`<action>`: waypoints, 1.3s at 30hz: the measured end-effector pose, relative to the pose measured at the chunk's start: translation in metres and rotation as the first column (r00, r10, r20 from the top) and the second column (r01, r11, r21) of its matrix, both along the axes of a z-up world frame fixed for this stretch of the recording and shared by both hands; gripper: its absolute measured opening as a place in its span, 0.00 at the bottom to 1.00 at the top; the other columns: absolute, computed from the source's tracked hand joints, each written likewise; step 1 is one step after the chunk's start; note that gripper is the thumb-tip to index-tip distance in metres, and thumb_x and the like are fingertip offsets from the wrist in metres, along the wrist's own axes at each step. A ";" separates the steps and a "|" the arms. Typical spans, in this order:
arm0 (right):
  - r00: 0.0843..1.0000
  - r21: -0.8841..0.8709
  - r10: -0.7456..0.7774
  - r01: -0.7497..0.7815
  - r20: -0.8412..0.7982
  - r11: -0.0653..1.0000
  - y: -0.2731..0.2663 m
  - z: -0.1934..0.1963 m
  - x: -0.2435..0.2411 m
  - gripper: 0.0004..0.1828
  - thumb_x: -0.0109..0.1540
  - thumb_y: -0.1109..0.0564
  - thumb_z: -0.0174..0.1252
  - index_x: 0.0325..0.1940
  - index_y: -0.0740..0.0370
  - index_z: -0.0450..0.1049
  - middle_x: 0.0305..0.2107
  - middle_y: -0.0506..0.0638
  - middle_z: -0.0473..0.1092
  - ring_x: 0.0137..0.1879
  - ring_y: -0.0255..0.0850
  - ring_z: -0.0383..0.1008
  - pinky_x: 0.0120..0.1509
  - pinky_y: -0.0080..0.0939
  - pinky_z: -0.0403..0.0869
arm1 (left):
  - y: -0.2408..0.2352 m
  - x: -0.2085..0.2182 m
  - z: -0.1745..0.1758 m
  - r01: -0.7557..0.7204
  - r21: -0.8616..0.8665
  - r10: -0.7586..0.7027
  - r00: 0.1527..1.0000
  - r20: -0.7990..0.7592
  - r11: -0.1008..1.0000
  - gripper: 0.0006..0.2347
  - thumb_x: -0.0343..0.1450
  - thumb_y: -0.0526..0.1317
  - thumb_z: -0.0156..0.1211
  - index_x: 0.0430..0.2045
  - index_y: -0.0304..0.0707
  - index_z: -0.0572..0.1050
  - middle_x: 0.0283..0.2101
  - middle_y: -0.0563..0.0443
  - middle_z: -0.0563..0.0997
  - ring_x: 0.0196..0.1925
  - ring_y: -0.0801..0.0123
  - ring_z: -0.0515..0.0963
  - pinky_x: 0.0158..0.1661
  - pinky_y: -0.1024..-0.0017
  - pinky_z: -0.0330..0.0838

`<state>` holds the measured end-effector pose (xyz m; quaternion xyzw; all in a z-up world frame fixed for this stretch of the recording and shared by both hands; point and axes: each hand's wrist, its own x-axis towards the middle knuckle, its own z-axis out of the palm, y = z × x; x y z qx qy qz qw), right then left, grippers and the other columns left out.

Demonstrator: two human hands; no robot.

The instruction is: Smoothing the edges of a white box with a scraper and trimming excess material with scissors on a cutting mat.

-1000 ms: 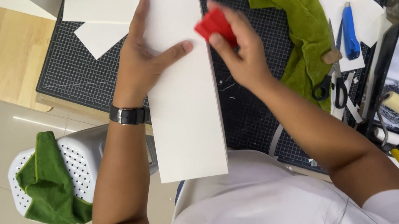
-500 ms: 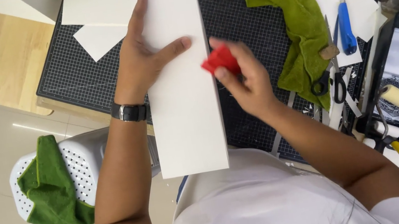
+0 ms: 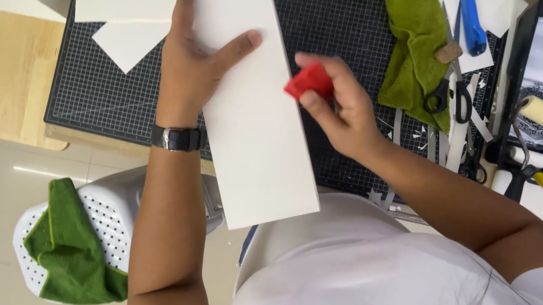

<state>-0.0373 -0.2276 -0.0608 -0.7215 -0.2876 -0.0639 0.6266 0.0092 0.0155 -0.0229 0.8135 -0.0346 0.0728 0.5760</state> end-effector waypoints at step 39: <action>0.498 -0.770 -0.768 0.639 0.403 0.010 -0.266 -0.239 0.127 0.26 0.63 0.38 0.70 0.50 0.62 0.80 0.41 0.69 0.69 0.48 0.70 0.70 0.53 0.65 0.70 | -0.039 -0.127 0.037 0.261 0.794 -0.549 0.829 0.106 0.548 0.23 0.79 0.44 0.49 0.70 0.36 0.61 0.76 0.44 0.58 0.79 0.49 0.49 0.74 0.49 0.44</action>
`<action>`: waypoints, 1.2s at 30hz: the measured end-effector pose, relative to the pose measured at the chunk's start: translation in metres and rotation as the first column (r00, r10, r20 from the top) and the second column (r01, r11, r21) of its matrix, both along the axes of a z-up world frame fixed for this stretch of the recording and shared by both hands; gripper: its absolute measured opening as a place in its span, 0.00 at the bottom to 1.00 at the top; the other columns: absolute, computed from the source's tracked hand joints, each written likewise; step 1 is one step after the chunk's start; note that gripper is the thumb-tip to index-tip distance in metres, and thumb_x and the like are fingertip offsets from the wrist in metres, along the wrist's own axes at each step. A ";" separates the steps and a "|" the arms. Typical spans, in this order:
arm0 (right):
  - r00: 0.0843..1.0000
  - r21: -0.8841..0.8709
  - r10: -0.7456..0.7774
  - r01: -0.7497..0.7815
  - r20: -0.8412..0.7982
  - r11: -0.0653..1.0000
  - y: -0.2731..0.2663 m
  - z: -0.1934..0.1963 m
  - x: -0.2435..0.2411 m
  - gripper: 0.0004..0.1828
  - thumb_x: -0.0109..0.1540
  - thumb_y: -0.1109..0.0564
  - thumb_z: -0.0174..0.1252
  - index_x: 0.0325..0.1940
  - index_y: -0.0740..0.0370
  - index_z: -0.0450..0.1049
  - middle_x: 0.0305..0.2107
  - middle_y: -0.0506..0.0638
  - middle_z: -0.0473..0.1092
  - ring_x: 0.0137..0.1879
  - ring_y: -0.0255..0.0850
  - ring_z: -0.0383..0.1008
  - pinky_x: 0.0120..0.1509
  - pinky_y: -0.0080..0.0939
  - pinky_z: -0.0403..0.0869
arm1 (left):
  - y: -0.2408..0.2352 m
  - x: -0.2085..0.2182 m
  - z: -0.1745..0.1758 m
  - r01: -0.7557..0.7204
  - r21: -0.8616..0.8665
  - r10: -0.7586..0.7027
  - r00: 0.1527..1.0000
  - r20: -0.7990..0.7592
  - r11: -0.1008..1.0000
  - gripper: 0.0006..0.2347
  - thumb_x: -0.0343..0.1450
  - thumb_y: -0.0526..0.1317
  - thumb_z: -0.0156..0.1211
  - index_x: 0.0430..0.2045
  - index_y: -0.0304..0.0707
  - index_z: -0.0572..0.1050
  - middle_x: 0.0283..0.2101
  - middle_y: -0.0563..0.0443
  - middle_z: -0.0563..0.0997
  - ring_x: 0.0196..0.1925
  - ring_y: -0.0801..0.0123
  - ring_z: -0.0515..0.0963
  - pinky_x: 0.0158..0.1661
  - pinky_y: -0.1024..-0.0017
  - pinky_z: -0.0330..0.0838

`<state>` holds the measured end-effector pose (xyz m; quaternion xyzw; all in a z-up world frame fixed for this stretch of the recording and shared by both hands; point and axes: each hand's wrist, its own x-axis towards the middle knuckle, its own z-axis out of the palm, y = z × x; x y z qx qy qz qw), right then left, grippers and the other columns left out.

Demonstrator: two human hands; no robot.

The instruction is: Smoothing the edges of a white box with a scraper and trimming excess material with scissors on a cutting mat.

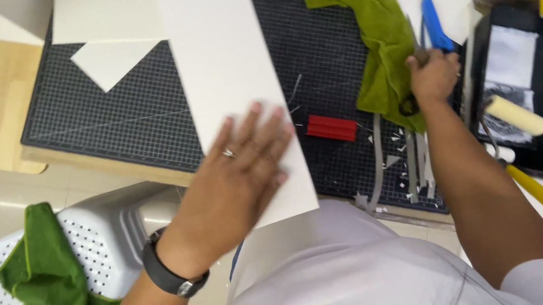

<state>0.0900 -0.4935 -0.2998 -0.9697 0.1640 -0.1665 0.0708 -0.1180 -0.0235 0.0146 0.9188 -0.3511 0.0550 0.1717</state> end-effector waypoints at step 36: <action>-0.178 0.356 0.980 -0.913 0.089 -0.198 0.300 0.340 -0.098 0.09 0.69 0.51 0.55 0.41 0.57 0.74 0.26 0.43 0.76 0.31 0.38 0.78 0.57 0.56 0.75 | -0.025 -0.048 -0.030 -0.693 -0.717 -0.269 0.678 -0.684 0.077 0.26 0.69 0.34 0.66 0.62 0.39 0.64 0.52 0.54 0.77 0.53 0.73 0.74 0.54 0.70 0.73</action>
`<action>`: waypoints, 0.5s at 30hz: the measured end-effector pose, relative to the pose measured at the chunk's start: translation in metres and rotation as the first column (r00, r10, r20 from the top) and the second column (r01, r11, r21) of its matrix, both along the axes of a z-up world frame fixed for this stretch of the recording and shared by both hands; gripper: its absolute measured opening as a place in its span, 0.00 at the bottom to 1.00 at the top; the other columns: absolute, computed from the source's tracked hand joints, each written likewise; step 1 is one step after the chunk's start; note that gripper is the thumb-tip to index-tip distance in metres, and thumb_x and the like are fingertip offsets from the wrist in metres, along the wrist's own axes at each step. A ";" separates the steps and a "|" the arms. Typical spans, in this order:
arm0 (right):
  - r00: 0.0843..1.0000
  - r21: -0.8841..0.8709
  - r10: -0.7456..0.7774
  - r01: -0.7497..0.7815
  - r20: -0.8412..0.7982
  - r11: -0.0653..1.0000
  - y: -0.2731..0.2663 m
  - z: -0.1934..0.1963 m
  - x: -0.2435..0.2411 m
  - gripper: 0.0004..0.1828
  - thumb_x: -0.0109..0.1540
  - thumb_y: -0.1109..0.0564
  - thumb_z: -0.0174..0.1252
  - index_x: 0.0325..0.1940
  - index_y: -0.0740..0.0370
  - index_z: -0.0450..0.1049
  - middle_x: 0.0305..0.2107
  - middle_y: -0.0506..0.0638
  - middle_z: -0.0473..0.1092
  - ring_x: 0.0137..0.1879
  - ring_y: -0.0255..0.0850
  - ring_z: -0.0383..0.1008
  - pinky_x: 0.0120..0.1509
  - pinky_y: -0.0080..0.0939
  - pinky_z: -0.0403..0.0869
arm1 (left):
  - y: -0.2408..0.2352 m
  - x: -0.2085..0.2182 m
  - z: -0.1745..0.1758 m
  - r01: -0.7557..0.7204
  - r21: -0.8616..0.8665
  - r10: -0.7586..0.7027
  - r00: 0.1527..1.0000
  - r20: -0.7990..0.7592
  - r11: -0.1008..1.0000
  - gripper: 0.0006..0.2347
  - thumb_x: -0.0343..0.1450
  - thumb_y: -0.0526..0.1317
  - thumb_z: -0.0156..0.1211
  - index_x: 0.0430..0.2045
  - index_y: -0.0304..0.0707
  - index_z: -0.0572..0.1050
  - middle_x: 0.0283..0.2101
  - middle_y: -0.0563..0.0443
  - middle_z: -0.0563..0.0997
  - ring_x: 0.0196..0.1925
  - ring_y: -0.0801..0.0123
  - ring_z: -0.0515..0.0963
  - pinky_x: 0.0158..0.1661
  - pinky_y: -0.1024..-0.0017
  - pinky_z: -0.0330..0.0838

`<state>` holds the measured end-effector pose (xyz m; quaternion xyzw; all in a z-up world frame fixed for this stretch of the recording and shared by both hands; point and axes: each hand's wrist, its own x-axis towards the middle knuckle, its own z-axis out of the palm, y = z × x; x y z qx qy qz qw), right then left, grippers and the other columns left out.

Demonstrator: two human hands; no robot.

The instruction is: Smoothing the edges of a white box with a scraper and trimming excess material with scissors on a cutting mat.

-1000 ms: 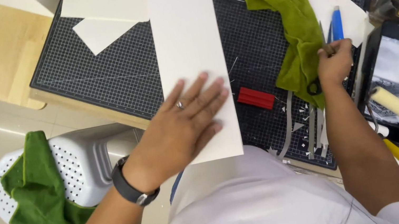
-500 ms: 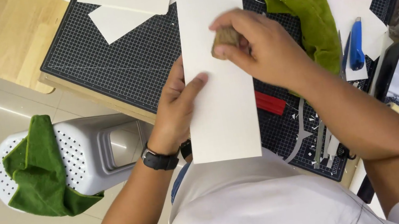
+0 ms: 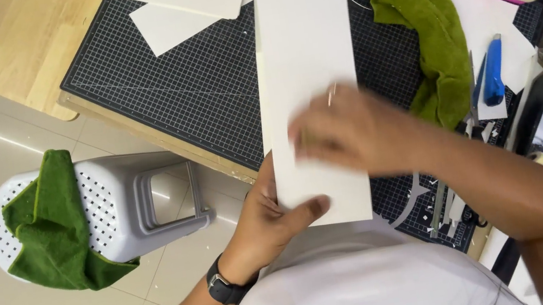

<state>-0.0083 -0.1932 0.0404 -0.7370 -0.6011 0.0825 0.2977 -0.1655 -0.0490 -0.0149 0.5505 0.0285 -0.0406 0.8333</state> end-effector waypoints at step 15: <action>0.932 -0.020 -0.356 0.358 0.065 0.933 -0.014 -0.035 0.101 0.10 0.71 0.48 0.61 0.51 0.54 0.73 0.41 0.51 0.72 0.50 0.52 0.66 0.50 0.52 0.64 | 0.004 0.003 0.000 -0.025 0.091 0.020 0.998 0.063 0.996 0.35 0.69 0.37 0.66 0.71 0.38 0.53 0.64 0.52 0.70 0.66 0.67 0.68 0.66 0.63 0.66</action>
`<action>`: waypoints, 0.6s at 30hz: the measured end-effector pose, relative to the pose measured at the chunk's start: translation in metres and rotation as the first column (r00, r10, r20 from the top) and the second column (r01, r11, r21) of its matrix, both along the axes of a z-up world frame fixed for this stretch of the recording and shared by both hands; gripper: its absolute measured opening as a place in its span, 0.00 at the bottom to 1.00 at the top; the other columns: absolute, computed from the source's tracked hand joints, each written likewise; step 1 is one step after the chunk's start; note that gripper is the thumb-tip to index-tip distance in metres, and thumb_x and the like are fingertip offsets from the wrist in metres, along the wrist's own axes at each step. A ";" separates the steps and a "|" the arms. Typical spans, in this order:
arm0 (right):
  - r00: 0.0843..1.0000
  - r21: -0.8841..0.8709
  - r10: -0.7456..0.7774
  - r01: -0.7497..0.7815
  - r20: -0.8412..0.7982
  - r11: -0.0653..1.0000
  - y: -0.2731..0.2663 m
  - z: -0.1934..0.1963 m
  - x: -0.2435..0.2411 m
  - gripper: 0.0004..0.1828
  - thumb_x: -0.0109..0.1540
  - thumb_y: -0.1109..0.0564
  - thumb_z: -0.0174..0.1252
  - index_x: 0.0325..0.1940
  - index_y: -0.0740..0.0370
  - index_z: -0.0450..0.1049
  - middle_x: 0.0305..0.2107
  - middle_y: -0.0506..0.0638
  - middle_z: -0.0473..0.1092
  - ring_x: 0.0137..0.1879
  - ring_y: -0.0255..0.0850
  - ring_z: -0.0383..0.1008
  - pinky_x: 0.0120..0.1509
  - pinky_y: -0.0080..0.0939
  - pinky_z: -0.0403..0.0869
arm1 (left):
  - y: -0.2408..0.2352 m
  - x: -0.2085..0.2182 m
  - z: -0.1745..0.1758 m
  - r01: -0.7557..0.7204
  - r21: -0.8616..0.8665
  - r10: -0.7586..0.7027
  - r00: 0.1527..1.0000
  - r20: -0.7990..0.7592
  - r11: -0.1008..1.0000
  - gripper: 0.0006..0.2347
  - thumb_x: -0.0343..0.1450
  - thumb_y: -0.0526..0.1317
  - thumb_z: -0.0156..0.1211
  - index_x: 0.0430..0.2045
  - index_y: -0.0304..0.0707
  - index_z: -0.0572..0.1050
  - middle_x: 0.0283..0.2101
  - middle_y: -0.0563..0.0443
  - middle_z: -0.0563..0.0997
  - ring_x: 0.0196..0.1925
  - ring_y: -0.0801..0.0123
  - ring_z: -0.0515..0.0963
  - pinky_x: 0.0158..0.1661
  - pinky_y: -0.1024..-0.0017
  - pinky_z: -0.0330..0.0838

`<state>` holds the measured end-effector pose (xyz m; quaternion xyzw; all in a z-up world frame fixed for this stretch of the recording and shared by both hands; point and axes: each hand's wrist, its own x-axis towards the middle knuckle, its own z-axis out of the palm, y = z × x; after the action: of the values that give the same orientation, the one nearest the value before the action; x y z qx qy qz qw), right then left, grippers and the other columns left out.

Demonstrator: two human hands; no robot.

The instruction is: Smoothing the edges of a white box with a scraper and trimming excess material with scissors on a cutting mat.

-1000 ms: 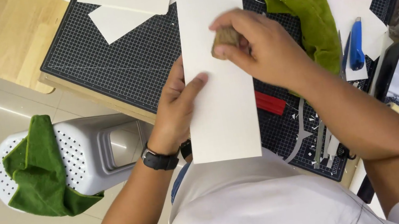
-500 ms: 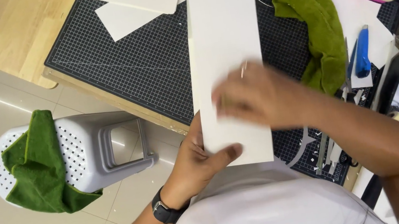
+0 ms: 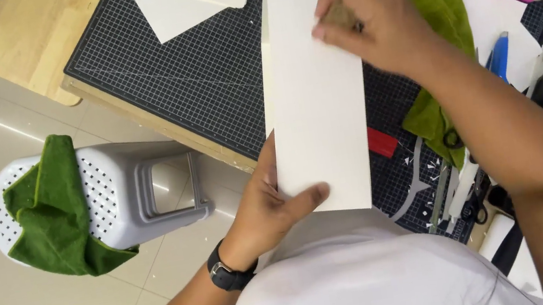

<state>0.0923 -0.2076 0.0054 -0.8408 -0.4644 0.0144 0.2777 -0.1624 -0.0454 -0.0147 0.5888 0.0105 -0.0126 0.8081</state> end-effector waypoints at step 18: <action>0.962 -0.190 0.274 -0.271 -0.011 0.944 0.021 -0.001 -0.005 0.10 0.68 0.52 0.58 0.42 0.56 0.82 0.32 0.52 0.78 0.44 0.48 0.76 0.52 0.58 0.71 | 0.007 -0.001 0.003 -0.053 0.047 0.051 0.998 0.024 0.998 0.36 0.70 0.38 0.65 0.73 0.38 0.51 0.66 0.52 0.67 0.67 0.68 0.66 0.67 0.65 0.64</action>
<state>0.0870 -0.1861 0.0040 -0.7914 -0.5747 0.0903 0.1879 -0.1638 -0.0385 -0.0114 0.6074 0.0168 0.0155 0.7941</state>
